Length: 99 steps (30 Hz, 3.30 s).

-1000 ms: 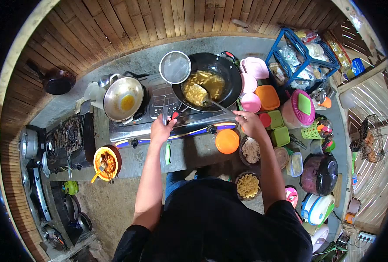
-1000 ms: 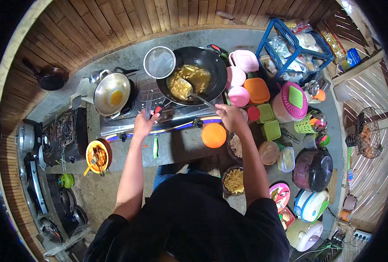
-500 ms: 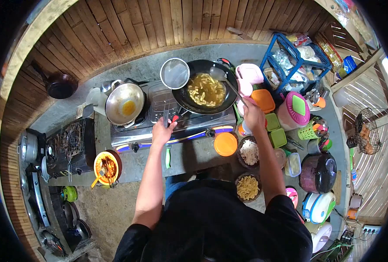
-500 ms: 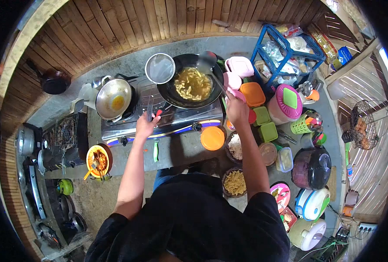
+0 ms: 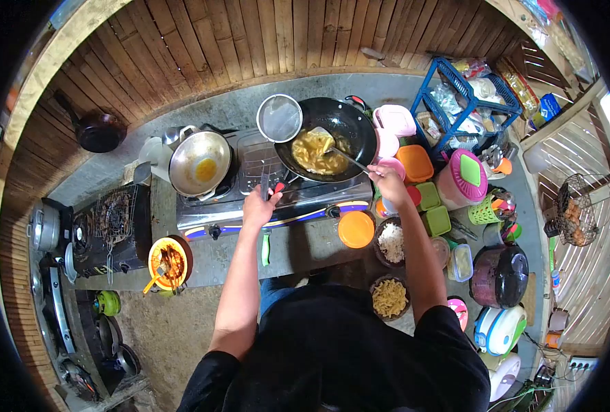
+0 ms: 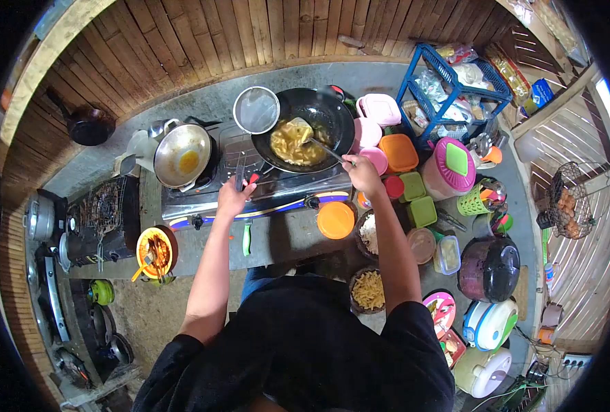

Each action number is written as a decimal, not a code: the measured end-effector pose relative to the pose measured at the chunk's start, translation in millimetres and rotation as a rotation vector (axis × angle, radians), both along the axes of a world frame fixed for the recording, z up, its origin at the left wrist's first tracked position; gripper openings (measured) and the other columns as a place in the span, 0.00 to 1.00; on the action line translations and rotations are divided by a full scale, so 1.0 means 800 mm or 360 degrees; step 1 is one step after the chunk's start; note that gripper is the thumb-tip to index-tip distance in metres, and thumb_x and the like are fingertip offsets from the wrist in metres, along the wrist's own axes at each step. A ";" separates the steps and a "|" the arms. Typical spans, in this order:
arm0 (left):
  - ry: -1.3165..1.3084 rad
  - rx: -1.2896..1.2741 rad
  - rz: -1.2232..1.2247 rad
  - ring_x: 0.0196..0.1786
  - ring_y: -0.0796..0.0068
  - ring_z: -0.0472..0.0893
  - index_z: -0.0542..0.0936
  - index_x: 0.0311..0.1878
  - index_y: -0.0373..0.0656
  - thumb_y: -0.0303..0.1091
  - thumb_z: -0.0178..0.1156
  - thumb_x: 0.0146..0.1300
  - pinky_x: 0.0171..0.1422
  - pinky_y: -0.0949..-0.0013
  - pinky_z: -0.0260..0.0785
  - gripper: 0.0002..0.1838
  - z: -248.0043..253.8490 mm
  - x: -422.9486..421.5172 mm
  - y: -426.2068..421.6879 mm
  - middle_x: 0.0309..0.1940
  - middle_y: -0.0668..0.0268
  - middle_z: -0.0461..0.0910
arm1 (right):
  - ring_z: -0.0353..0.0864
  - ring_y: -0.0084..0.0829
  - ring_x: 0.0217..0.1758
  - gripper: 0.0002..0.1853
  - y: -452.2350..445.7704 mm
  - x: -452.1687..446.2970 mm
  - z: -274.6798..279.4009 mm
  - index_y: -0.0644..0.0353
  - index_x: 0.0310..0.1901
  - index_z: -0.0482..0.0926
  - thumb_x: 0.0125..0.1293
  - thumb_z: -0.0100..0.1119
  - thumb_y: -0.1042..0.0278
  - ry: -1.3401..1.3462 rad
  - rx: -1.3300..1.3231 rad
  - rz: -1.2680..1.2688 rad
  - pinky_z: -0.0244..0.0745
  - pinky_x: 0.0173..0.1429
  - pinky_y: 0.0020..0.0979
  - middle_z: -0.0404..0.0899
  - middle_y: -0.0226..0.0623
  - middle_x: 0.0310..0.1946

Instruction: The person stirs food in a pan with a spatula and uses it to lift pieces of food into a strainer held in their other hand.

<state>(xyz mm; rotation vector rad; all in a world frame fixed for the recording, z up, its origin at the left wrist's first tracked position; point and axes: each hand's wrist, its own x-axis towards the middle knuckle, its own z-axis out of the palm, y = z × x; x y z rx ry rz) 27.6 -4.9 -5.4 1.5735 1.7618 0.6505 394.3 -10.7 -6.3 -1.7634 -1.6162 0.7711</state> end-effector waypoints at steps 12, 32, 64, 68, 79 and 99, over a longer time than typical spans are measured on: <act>-0.0074 0.0067 0.0004 0.26 0.68 0.85 0.76 0.37 0.43 0.43 0.71 0.57 0.36 0.63 0.74 0.16 -0.002 0.000 -0.002 0.22 0.61 0.83 | 0.82 0.53 0.45 0.16 -0.052 -0.030 0.056 0.54 0.56 0.79 0.69 0.52 0.64 -0.0462 0.0326 -0.0169 0.75 0.50 0.48 0.82 0.54 0.40; -0.0046 0.0030 0.0016 0.27 0.68 0.86 0.77 0.37 0.42 0.43 0.71 0.57 0.36 0.63 0.75 0.17 -0.001 0.002 -0.002 0.23 0.60 0.83 | 0.83 0.43 0.51 0.18 -0.031 0.006 0.031 0.64 0.53 0.80 0.66 0.57 0.64 0.0004 -0.0139 0.0195 0.74 0.56 0.35 0.83 0.51 0.46; -0.0034 0.0076 0.0025 0.27 0.67 0.86 0.76 0.37 0.42 0.43 0.71 0.57 0.38 0.63 0.75 0.17 -0.006 0.005 -0.004 0.24 0.59 0.84 | 0.83 0.40 0.52 0.15 -0.011 -0.050 0.022 0.64 0.52 0.81 0.66 0.59 0.68 0.0276 -0.0119 -0.0192 0.74 0.57 0.34 0.83 0.51 0.47; -0.0037 0.0060 0.0018 0.28 0.66 0.86 0.77 0.38 0.42 0.44 0.70 0.57 0.38 0.63 0.75 0.17 -0.013 0.002 -0.002 0.25 0.59 0.84 | 0.83 0.46 0.51 0.15 -0.045 -0.062 0.013 0.60 0.53 0.81 0.66 0.59 0.66 0.0205 0.0109 -0.0272 0.75 0.56 0.39 0.82 0.52 0.46; -0.0091 0.0057 0.0025 0.28 0.68 0.85 0.76 0.37 0.40 0.42 0.71 0.57 0.37 0.63 0.75 0.17 -0.007 0.004 -0.004 0.24 0.60 0.83 | 0.82 0.58 0.40 0.20 -0.073 -0.072 0.067 0.58 0.61 0.74 0.68 0.51 0.66 -0.0695 0.0084 -0.0583 0.76 0.45 0.55 0.82 0.57 0.33; -0.0004 0.0021 -0.0193 0.42 0.49 0.83 0.77 0.38 0.44 0.43 0.70 0.55 0.46 0.54 0.73 0.16 -0.008 -0.019 0.017 0.33 0.53 0.84 | 0.81 0.56 0.43 0.17 -0.098 -0.121 0.062 0.58 0.56 0.77 0.66 0.52 0.69 -0.0629 0.0217 -0.0630 0.75 0.47 0.51 0.82 0.55 0.40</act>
